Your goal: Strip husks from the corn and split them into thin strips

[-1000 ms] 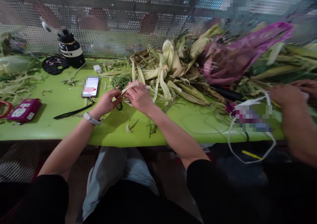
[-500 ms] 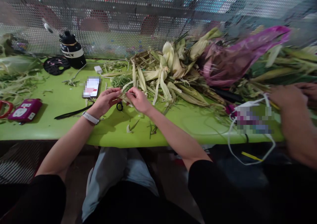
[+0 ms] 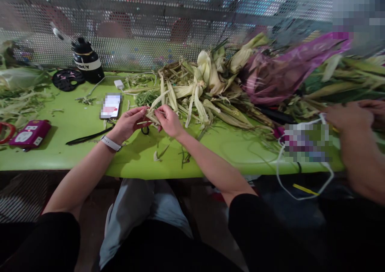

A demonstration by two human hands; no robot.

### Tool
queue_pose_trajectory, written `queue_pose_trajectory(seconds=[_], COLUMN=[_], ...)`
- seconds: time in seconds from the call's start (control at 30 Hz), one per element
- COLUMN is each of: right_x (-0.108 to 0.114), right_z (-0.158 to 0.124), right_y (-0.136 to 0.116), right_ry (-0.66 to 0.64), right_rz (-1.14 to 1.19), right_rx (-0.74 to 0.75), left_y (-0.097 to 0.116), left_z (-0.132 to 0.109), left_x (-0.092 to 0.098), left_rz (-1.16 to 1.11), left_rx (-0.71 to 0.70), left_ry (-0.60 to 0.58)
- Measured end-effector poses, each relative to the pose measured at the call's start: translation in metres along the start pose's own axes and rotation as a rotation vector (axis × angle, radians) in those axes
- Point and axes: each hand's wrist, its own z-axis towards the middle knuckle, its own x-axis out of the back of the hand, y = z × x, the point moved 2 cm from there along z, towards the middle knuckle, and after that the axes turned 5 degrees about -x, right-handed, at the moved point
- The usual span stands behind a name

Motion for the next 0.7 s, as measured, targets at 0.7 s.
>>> queue_pose_trajectory(seconds=[0.7], right_x=[0.002], right_z=[0.011], right_y=[0.015], right_ry=[0.07], right_rz=[-0.296], right_rx=[0.08], left_y=[-0.004], left_z=[0.01], left_x=[0.011], left_rz=[0.249], left_rx=[-0.331], left_ry=[0.211])
